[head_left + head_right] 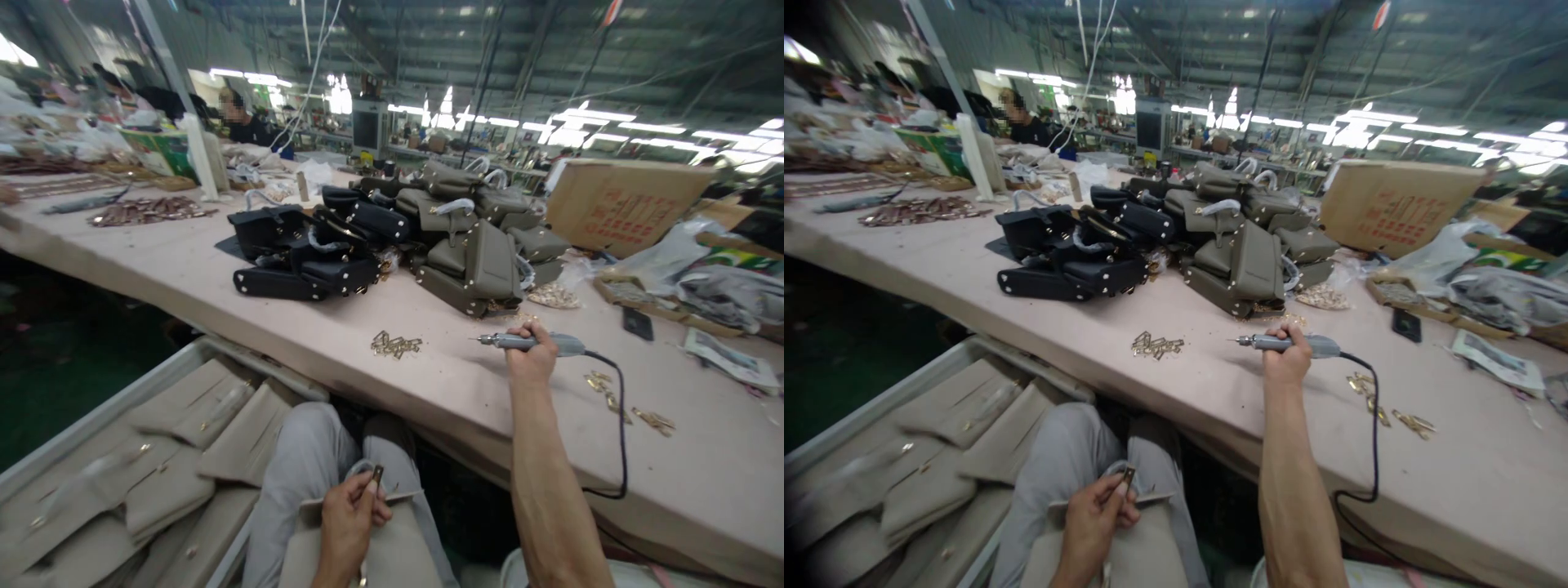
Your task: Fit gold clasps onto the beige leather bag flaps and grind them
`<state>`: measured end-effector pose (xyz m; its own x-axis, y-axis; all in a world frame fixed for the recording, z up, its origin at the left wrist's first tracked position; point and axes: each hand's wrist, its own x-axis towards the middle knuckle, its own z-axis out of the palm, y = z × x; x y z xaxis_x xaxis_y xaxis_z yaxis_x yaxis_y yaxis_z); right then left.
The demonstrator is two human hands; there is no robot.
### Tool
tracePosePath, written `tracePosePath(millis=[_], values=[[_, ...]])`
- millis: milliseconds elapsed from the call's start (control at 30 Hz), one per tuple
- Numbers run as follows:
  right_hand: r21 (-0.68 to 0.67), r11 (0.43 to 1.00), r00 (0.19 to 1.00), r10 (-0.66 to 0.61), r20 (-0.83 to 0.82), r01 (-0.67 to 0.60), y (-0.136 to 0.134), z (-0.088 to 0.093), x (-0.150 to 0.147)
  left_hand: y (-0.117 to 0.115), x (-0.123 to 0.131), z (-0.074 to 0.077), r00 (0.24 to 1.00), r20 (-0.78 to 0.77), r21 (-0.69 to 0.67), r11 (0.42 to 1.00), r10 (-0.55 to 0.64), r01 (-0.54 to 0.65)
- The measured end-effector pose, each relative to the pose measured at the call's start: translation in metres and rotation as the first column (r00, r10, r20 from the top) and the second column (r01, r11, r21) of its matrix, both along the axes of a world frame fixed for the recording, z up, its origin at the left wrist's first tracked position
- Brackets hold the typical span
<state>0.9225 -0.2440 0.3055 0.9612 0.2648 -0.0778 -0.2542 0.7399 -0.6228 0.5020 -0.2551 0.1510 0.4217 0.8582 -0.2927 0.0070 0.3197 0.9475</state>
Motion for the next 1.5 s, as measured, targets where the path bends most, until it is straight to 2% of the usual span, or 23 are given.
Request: tracePosePath(millis=[133, 200, 367, 500, 767, 1000, 1267, 1500], values=[[0.052, 0.99, 0.985, 0.128, 0.117, -0.135, -0.032, 0.006, -0.068, -0.009, -0.002, 0.014, 1.0, -0.008, -0.037, 0.999, -0.002, 0.002], [-0.003, 0.976, 0.966, 0.215, 0.142, -0.217, -0.043, 0.005, -0.113, -0.011, -0.003, 0.013, 1.0, -0.007, -0.064, 0.998, 0.024, -0.024], [-0.185, 0.944, 0.938, 0.305, 0.164, -0.274, -0.057, -0.008, -0.23, -0.018, -0.007, 0.012, 0.998, -0.013, -0.104, 0.993, 0.056, -0.057], [-0.291, 0.919, 0.922, 0.33, 0.203, -0.265, -0.054, -0.024, -0.282, -0.02, -0.01, 0.016, 0.998, -0.007, -0.113, 0.992, 0.057, -0.057], [-0.324, 0.92, 0.875, 0.332, 0.353, -0.218, -0.051, -0.034, -0.309, -0.023, -0.008, 0.014, 0.996, -0.024, -0.147, 0.986, 0.082, -0.085], [-0.341, 0.913, 0.867, 0.346, 0.359, -0.223, -0.049, -0.039, -0.312, -0.024, -0.008, 0.019, 0.997, -0.012, -0.143, 0.986, 0.079, -0.079], [-0.355, 0.916, 0.857, 0.33, 0.397, -0.188, -0.048, -0.045, -0.319, -0.026, -0.008, 0.016, 0.997, -0.024, -0.146, 0.986, 0.077, -0.079], [-0.427, 0.884, 0.791, 0.395, 0.468, -0.189, -0.05, -0.055, -0.318, -0.026, -0.012, 0.023, 0.999, -0.032, -0.101, 0.994, 0.029, -0.033]])
